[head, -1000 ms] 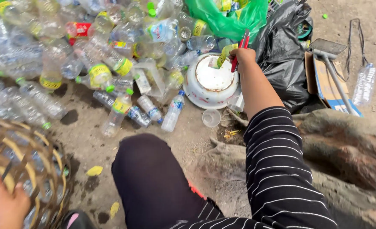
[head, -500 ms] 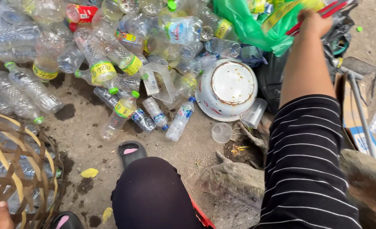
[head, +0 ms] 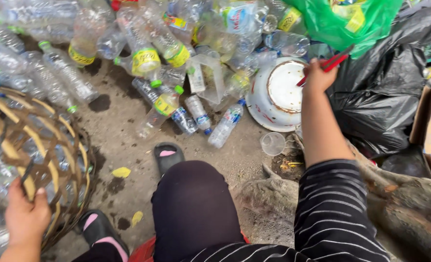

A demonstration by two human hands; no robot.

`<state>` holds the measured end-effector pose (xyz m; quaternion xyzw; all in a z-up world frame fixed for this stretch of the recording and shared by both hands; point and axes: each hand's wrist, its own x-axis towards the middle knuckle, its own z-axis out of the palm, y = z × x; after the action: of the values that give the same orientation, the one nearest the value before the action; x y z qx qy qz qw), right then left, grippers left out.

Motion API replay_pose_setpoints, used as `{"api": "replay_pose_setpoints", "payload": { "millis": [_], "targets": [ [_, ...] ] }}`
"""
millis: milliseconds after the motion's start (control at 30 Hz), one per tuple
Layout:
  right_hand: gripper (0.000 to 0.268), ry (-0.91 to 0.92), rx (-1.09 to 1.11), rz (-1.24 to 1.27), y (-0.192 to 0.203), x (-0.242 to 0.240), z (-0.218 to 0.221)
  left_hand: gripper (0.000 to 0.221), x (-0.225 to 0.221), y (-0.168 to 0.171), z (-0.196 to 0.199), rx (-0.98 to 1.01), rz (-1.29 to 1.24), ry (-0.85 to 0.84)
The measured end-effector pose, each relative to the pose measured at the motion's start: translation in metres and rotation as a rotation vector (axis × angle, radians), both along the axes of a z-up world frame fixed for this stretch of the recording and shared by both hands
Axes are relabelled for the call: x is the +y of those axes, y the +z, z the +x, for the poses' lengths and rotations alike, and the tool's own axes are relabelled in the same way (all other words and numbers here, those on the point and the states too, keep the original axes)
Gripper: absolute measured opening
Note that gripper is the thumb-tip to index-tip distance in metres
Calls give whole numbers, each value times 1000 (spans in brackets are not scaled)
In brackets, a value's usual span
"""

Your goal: Sorting plastic bottles and removing labels using a cutter

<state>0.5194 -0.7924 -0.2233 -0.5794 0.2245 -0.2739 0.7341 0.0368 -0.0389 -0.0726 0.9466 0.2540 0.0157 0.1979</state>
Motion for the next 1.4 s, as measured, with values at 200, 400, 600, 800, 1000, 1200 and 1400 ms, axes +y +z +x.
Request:
{"api": "replay_pose_setpoints", "payload": {
  "millis": [200, 400, 600, 800, 1000, 1200, 1400],
  "targets": [
    [53, 463, 557, -703, -29, 173, -168, 59, -12, 15, 12, -19, -82, 16],
    [57, 462, 1069, -454, -103, 242, -243, 56, -21, 12, 20, -86, -135, 47],
    [58, 367, 1161, -383, -129, 246, -246, 55, -21, 7, 22, -186, -246, -12],
    [64, 418, 878, 233, -38, 239, -268, 69, -49, 33, 41, -341, -146, -11],
    [38, 582, 530, -215, 85, 223, -250, 33, -139, 96, 96, -652, -319, -96],
    [39, 925, 111, -248, 266, 286, -234, 64, -197, 124, 161, -504, -676, -343],
    [48, 1238, -133, -435, 334, 382, -268, 56, -174, 175, 162, -679, -1201, -256]
  ]
}}
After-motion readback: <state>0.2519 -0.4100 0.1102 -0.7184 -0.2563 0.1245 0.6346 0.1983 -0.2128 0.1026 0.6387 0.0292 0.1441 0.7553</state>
